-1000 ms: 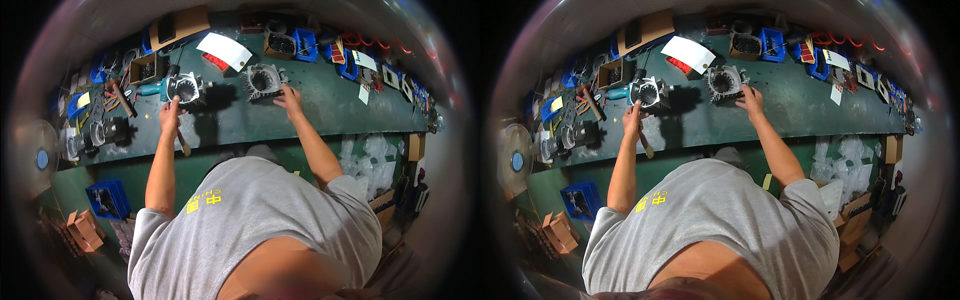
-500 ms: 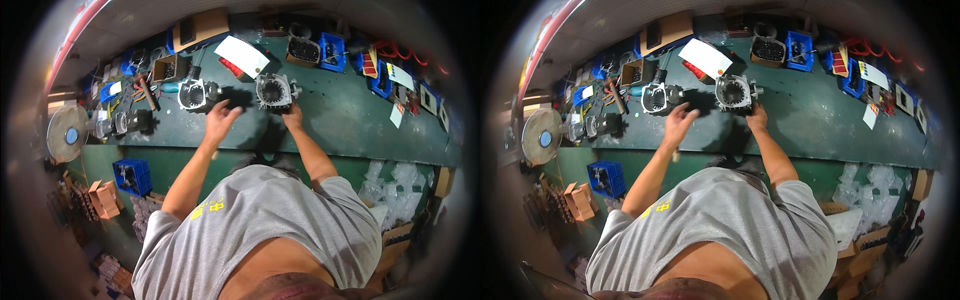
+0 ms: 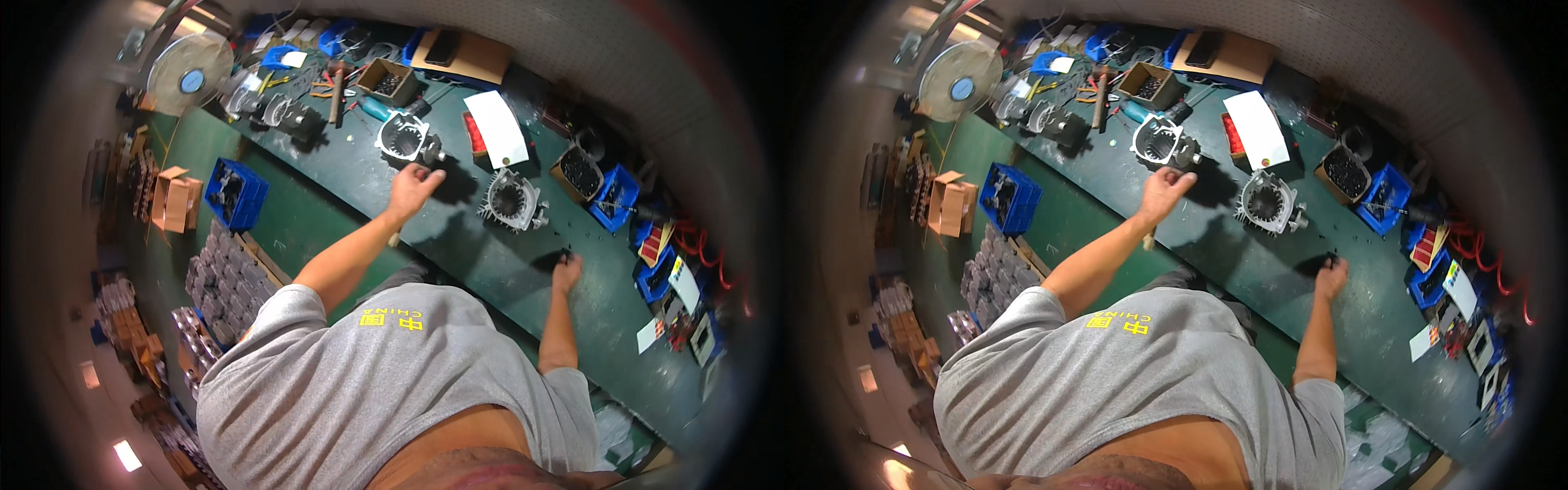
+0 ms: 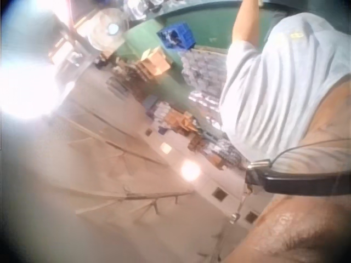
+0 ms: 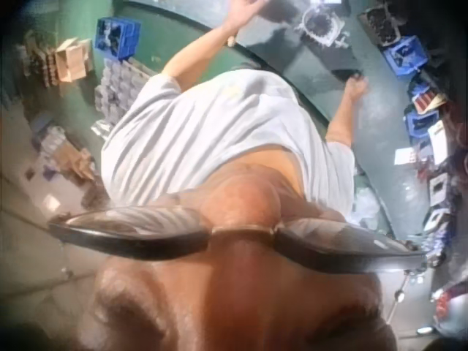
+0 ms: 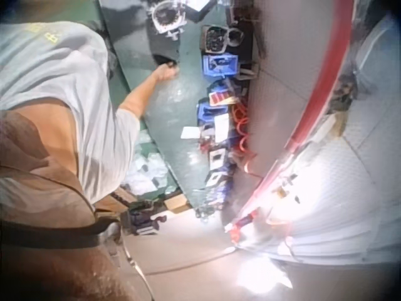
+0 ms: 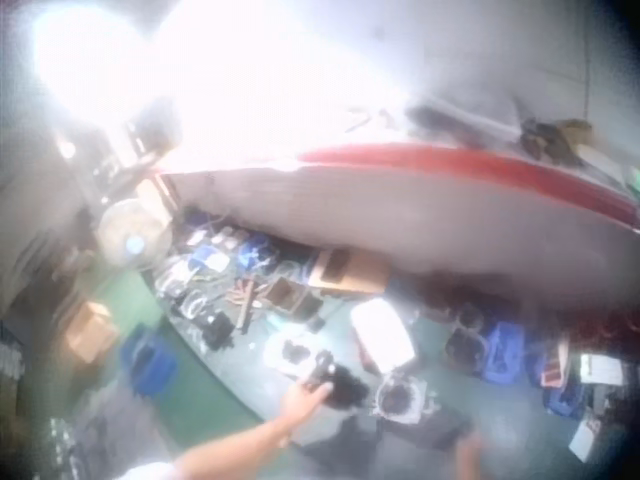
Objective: The person repeatedly picks up metal engine blocks from a pallet, brushes their surfaces and interiors with a small brush, and places them on a workbench. The person handles the parts one at a time, rotating them to reach different sides.
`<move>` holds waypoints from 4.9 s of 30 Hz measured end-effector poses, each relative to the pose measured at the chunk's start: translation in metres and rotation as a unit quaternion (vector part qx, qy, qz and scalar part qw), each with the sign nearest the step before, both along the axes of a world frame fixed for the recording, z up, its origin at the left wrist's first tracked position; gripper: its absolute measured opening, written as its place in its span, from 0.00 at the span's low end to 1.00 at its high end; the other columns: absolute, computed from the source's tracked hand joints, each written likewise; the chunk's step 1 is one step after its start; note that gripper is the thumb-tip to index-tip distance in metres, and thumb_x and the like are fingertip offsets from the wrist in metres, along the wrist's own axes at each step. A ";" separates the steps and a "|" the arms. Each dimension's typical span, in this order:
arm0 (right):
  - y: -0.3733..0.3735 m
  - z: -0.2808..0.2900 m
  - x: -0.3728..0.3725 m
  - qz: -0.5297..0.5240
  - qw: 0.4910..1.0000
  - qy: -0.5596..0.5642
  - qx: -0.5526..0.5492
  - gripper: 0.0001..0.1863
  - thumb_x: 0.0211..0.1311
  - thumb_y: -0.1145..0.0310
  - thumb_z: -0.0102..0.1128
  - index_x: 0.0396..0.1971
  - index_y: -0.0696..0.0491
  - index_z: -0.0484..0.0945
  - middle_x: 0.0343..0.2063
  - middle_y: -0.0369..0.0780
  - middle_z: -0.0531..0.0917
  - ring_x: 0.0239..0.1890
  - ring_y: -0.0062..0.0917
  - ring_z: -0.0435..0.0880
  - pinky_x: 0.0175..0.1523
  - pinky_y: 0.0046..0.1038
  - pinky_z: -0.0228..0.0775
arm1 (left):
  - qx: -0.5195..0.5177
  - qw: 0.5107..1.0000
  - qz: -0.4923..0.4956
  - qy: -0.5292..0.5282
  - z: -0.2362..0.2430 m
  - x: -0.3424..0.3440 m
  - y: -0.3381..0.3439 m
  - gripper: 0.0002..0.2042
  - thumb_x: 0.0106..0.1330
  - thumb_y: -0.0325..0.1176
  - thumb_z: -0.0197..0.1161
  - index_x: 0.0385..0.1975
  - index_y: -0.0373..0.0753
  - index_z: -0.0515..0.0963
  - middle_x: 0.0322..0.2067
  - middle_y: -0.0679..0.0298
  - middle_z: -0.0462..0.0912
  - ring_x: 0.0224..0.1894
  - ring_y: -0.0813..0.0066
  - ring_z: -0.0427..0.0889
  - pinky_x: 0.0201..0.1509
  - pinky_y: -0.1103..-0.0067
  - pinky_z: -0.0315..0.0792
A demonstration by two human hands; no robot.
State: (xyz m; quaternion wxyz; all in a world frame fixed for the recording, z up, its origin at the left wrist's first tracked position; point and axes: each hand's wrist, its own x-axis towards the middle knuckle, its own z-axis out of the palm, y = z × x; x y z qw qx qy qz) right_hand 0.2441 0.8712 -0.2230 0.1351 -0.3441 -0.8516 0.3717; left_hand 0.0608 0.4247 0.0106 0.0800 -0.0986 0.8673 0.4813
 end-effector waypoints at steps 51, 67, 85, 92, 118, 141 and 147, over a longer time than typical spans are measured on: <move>-0.533 0.204 -0.257 0.037 0.865 -0.009 -0.501 0.36 0.53 0.64 0.73 0.61 0.52 0.66 0.50 0.42 0.80 0.49 0.32 0.83 0.43 0.46 0.79 | 0.308 0.908 -0.046 -0.281 -0.043 -0.118 -0.301 0.34 0.68 0.70 0.56 0.55 0.42 0.78 0.30 0.63 0.82 0.22 0.80 0.73 0.21 0.81 0.61; -0.484 0.215 -0.232 0.109 0.877 -0.090 -0.460 0.56 0.55 0.45 0.77 0.75 0.52 0.52 0.66 0.49 0.67 0.69 0.41 0.68 0.62 0.56 0.70 | 0.294 0.904 -0.069 -0.304 -0.054 -0.115 -0.272 0.36 0.68 0.71 0.50 0.59 0.44 0.71 0.31 0.53 0.86 0.14 0.83 0.58 0.18 0.82 0.54; -0.229 0.197 -0.089 -0.186 0.803 0.085 -0.559 0.57 0.52 0.42 0.77 0.77 0.45 0.54 0.74 0.53 0.56 0.73 0.53 0.61 0.59 0.61 0.76 | 0.221 0.950 -0.007 -0.219 -0.027 -0.085 -0.269 0.38 0.71 0.66 0.53 0.69 0.39 0.67 0.43 0.50 0.86 0.13 0.83 0.61 0.16 0.82 0.57; -0.191 0.158 -0.093 -0.182 0.797 0.066 -0.572 0.37 0.61 0.70 0.66 0.67 0.58 0.56 0.63 0.54 0.66 0.59 0.53 0.76 0.50 0.64 0.83 | 0.228 0.947 0.027 -0.227 -0.022 -0.078 -0.260 0.33 0.71 0.62 0.57 0.62 0.40 0.71 0.42 0.50 0.87 0.13 0.83 0.62 0.16 0.82 0.56; -0.308 0.195 -0.090 -0.310 0.746 0.132 -0.575 0.22 0.63 0.81 0.49 0.58 0.69 0.65 0.56 0.59 0.72 0.55 0.59 0.78 0.55 0.65 0.80 | 0.209 0.954 -0.055 -0.209 -0.034 -0.097 -0.262 0.27 0.67 0.56 0.65 0.50 0.37 0.74 0.36 0.54 0.87 0.13 0.86 0.63 0.15 0.83 0.57; -0.299 0.102 0.032 0.236 0.919 -0.189 -0.252 0.14 0.72 0.62 0.60 0.37 0.60 0.79 0.24 0.41 0.82 0.19 0.23 0.79 0.24 0.28 0.74 | -0.177 0.939 0.240 -0.171 -0.159 0.235 -0.452 0.13 0.55 0.39 0.65 0.33 0.35 0.78 0.37 0.46 0.85 0.44 0.44 0.84 0.49 0.61 0.78; -0.318 0.092 0.005 0.400 0.857 -0.183 -0.269 0.10 0.69 0.68 0.60 0.33 0.61 0.80 0.20 0.39 0.80 0.19 0.23 0.79 0.23 0.28 0.72 | -0.174 0.833 0.326 -0.412 -0.130 0.505 -0.387 0.15 0.54 0.40 0.68 0.34 0.35 0.82 0.41 0.46 0.87 0.48 0.48 0.86 0.51 0.62 0.78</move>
